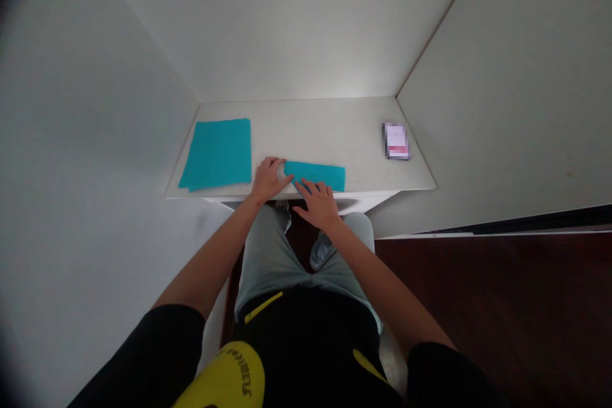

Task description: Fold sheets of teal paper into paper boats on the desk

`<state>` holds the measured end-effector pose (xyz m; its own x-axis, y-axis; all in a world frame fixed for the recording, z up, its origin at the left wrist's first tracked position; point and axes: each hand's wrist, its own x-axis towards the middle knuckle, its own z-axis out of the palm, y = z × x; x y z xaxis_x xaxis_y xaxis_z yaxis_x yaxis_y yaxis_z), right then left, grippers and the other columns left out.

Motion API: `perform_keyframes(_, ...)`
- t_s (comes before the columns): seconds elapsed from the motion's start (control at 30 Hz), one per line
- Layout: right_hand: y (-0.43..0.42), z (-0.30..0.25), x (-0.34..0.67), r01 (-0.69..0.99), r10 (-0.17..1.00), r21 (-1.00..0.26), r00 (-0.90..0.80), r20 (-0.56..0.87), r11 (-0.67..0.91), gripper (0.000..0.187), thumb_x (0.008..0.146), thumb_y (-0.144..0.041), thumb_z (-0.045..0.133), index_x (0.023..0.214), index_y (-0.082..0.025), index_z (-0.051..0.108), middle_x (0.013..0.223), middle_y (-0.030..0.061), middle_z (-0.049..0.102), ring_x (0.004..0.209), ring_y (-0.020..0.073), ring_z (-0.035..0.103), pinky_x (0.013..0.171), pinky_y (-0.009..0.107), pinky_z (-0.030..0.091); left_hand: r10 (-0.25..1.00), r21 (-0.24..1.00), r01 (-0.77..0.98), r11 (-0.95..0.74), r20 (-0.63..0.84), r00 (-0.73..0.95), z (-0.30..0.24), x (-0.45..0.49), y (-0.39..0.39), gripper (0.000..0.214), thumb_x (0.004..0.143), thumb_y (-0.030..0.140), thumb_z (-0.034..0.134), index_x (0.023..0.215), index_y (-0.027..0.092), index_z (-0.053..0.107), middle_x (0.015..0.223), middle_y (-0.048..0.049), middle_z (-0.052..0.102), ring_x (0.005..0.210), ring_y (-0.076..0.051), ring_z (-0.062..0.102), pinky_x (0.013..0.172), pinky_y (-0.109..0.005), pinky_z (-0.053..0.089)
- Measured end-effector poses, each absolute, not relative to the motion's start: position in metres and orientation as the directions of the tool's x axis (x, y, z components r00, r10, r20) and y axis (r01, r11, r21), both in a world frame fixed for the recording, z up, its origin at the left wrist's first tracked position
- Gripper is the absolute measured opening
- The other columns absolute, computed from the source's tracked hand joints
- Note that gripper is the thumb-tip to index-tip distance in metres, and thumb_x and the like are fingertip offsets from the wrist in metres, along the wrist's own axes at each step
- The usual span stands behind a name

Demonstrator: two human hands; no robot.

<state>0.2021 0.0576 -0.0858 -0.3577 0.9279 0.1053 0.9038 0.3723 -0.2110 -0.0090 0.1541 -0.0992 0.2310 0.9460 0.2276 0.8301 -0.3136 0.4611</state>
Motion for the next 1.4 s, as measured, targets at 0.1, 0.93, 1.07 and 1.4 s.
perform_keyframes(0.1, 0.062, -0.085, 0.235, 0.871, 0.909, -0.26, -0.4, 0.118, 0.417, 0.07, 0.103, -0.053, 0.063, 0.167, -0.028, 0.05, 0.165, 0.0089, 0.059, 0.139, 0.0382, 0.054, 0.111, 0.052, 0.042, 0.948, 0.472, 0.827, -0.307, 0.227, 0.222, -0.099, -0.007, 0.155, 0.055, 0.094, 0.044, 0.079, 0.142, 0.023, 0.065, 0.139, -0.0151, 0.062, 0.13, -0.037, 0.06, 0.114, -0.053, 0.048)
perform_keyframes(0.93, 0.083, -0.085, 0.305, 0.752, 0.877, -0.464, -0.46, 0.139, 0.468, 0.036, 0.112, -0.04, 0.049, 0.119, -0.026, 0.081, 0.131, 0.009, 0.08, 0.117, 0.0271, 0.07, 0.104, 0.044, 0.047, 0.951, 0.511, 0.824, -0.243, 0.295, 0.098, -0.102, -0.007, 0.156, 0.016, 0.097, 0.038, 0.074, 0.105, 0.024, 0.077, 0.115, -0.0111, 0.071, 0.115, -0.033, 0.065, 0.106, -0.05, 0.052)
perform_keyframes(1.07, 0.093, -0.086, 0.299, 0.835, 0.939, -0.43, -0.319, 0.129, 0.343, 0.03, 0.108, -0.042, 0.057, 0.113, -0.024, 0.081, 0.127, 0.0128, 0.075, 0.115, 0.0312, 0.065, 0.103, 0.048, 0.047, 0.953, 0.512, 0.824, -0.242, 0.286, 0.102, -0.101, -0.007, 0.156, 0.019, 0.097, 0.038, 0.073, 0.111, 0.025, 0.076, 0.119, -0.0117, 0.069, 0.118, -0.034, 0.065, 0.108, -0.051, 0.052)
perform_keyframes(1.4, 0.167, -0.092, 0.321, 0.924, 0.979, -0.342, -0.197, -0.043, 0.171, 0.058, 0.097, -0.049, 0.074, 0.151, -0.028, 0.066, 0.145, 0.0186, 0.058, 0.129, 0.0421, 0.057, 0.106, 0.058, 0.051, 0.967, 0.526, 0.814, -0.248, 0.184, 0.175, -0.106, -0.015, 0.165, 0.069, 0.082, 0.048, 0.091, 0.141, 0.024, 0.067, 0.146, -0.0155, 0.058, 0.135, -0.038, 0.057, 0.119, -0.055, 0.045)
